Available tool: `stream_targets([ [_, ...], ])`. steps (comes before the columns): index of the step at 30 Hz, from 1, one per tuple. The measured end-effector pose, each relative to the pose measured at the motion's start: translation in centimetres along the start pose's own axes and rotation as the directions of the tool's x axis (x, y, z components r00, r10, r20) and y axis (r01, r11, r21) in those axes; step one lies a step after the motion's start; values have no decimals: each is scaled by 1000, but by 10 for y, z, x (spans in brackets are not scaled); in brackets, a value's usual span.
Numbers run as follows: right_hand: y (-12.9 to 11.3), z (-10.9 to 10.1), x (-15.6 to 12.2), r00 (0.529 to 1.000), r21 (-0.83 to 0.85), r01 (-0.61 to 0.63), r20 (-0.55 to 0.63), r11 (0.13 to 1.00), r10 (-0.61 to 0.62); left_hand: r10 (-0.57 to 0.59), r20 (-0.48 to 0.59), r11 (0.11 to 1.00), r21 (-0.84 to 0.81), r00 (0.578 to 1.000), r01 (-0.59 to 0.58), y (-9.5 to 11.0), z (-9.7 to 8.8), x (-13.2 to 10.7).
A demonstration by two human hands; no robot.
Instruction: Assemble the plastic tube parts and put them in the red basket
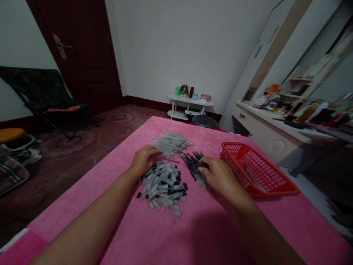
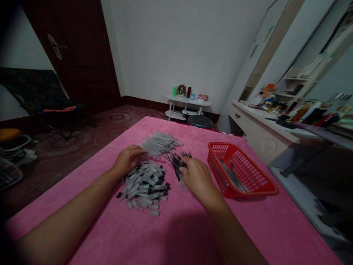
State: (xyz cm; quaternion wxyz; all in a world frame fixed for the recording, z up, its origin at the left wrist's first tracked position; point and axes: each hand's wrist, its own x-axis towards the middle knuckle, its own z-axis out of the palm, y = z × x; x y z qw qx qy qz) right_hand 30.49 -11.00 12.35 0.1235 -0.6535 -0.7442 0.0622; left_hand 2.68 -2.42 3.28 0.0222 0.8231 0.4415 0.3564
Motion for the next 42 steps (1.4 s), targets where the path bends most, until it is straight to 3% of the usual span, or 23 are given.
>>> stream_targets([
  [13,-2,0,0,1000,52,7,3,999,-7,26,-15,1000,-17,1000,-27,0,1,0],
  [19,6,0,2,996,46,67,-58,997,-64,119,72,990,74,990,-124,6,-3,1],
  [26,-8,4,-2,977,118,171,-147,978,-153,223,84,975,-14,971,-222,25,-4,5],
  [29,-17,10,-4,948,247,185,-302,951,-106,145,17,983,-118,989,-142,27,0,5],
  [31,-19,14,-4,900,357,204,-435,912,-31,8,-87,975,-219,996,-27,23,3,6],
  [33,-17,19,-3,880,409,223,-475,885,-2,-183,-187,931,-348,965,109,17,6,7],
  [36,-13,27,-2,944,335,209,-313,919,-101,-441,-247,796,-552,863,248,8,7,10],
  [38,-12,33,-3,976,224,203,-129,953,-178,-518,-241,728,-627,821,275,5,7,12],
  [42,-17,42,-5,971,50,212,107,976,-216,-508,-234,726,-634,829,266,4,8,12],
])
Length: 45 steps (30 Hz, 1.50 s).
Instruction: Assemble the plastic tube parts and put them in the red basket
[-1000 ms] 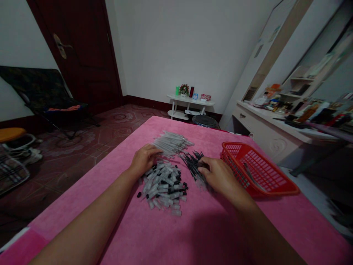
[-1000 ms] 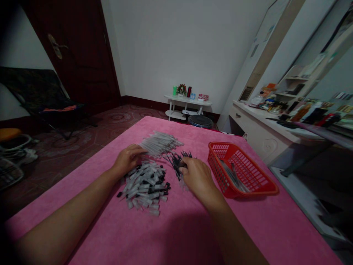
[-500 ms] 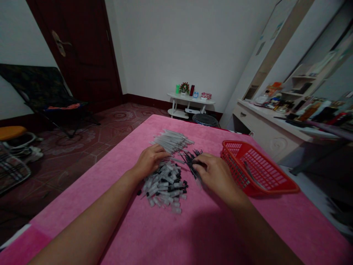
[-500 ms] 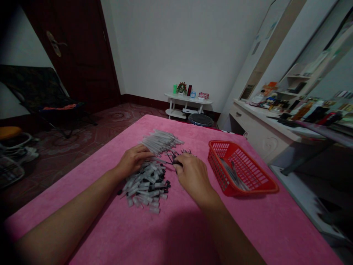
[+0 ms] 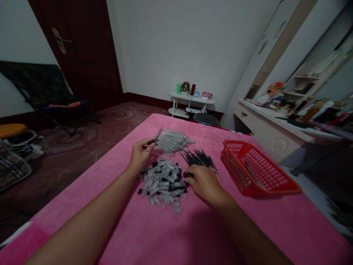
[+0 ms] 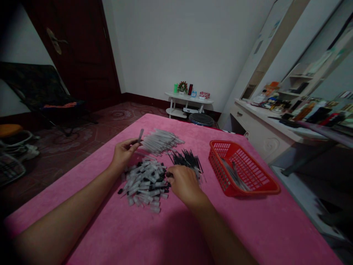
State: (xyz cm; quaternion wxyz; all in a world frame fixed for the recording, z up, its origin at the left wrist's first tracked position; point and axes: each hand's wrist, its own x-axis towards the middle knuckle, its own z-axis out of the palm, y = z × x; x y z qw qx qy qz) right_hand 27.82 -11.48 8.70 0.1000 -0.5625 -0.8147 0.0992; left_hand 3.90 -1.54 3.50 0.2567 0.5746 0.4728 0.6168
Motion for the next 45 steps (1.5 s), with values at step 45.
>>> stream_targets([
  [45,10,13,13,894,605,64,-388,794,224,422,647,623,302,635,-722,22,2,-17],
])
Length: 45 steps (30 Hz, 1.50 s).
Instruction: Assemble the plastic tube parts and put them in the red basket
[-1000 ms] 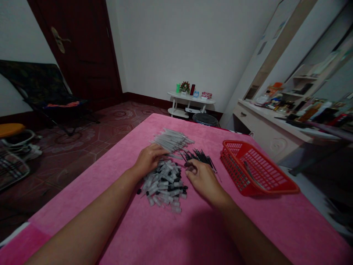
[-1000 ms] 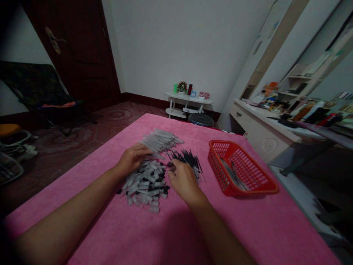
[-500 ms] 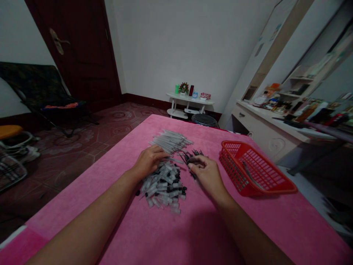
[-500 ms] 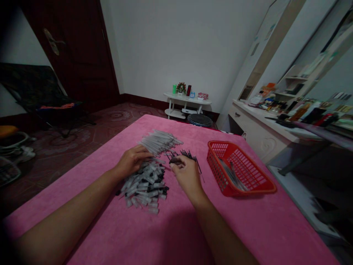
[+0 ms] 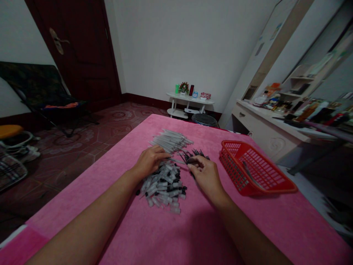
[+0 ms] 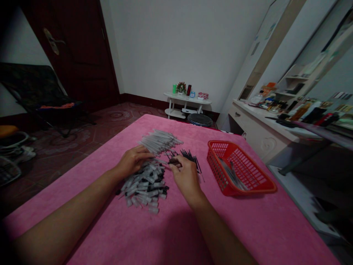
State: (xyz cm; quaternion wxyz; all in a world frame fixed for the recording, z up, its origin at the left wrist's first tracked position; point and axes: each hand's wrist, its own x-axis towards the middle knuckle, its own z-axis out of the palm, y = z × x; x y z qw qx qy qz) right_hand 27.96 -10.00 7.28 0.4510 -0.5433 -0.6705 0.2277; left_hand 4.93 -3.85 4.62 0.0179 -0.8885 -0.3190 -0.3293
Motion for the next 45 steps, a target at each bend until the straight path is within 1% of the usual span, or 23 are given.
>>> stream_targets([
  [7,1,0,-1,996,-81,89,0,993,-89,-6,2,1000,6,1000,6,0,0,0],
  [16,3,1,-3,989,-155,146,-4,977,-148,17,7,1000,19,1000,-17,0,0,0],
  [19,2,1,-4,991,-155,132,-12,979,-135,20,2,1000,12,1000,-20,3,-2,2],
  [23,0,0,-5,997,-166,67,-25,984,-72,21,-10,1000,16,1000,-21,8,-4,3],
  [27,-2,-1,-6,998,-303,64,3,951,-66,28,-16,999,30,999,-27,10,-2,4],
  [31,-2,-1,-7,998,-474,64,32,878,-56,27,-6,998,48,1000,-27,13,-1,4],
  [35,-1,0,-7,997,-561,76,39,824,-65,35,-8,999,26,999,-35,20,-4,8],
  [36,-1,0,-7,998,-556,69,34,828,-61,35,-16,999,18,999,-34,21,-5,9],
  [38,0,0,-6,999,-491,51,30,870,-42,29,-30,1000,9,999,-29,23,-6,10],
  [41,2,-1,-5,999,-300,12,40,954,0,23,-32,1000,-6,999,-23,23,-7,11],
  [45,6,-1,-3,999,-92,-27,27,995,29,8,-17,1000,-26,1000,-9,24,-8,11],
])
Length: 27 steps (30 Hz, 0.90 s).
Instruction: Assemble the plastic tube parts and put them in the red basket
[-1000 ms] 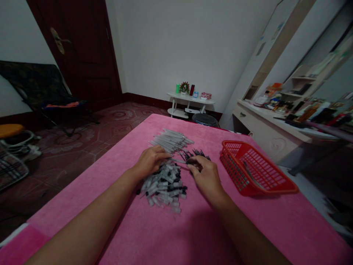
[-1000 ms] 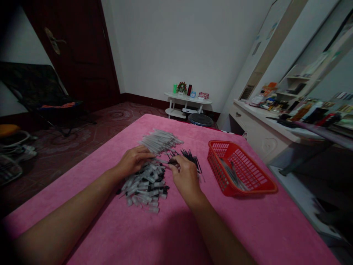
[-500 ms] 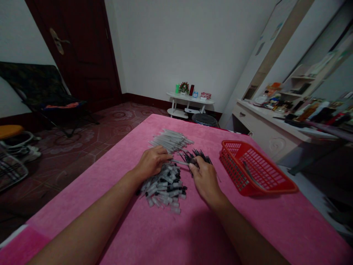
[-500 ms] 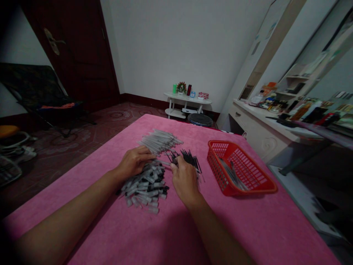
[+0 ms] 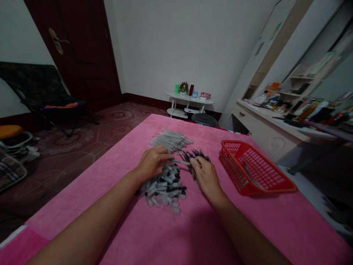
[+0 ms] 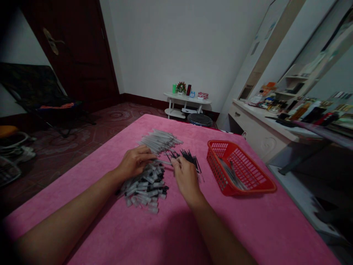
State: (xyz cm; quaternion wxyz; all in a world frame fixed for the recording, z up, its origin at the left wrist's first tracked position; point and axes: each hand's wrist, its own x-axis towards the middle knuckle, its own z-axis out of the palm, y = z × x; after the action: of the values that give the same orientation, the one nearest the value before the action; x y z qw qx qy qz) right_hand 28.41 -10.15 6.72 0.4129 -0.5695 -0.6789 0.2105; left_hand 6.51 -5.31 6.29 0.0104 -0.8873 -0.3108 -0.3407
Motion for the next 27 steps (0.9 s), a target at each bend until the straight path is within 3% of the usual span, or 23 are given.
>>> stream_targets([
  [8,-6,0,4,998,136,50,-51,989,-43,-97,-27,995,-8,995,97,-6,4,-3],
  [11,-6,-1,3,999,160,18,-48,987,-10,-99,-37,995,-27,994,98,-6,6,-3],
  [16,-6,-6,0,1000,-30,24,9,999,-24,-83,-34,995,-60,996,81,-1,4,-2],
  [21,-5,-7,2,996,-73,83,-20,994,-85,-108,-53,993,-55,993,105,-2,2,-2],
  [27,-4,-11,2,996,-250,87,31,964,-82,-87,-14,995,-43,996,86,-2,3,-2],
])
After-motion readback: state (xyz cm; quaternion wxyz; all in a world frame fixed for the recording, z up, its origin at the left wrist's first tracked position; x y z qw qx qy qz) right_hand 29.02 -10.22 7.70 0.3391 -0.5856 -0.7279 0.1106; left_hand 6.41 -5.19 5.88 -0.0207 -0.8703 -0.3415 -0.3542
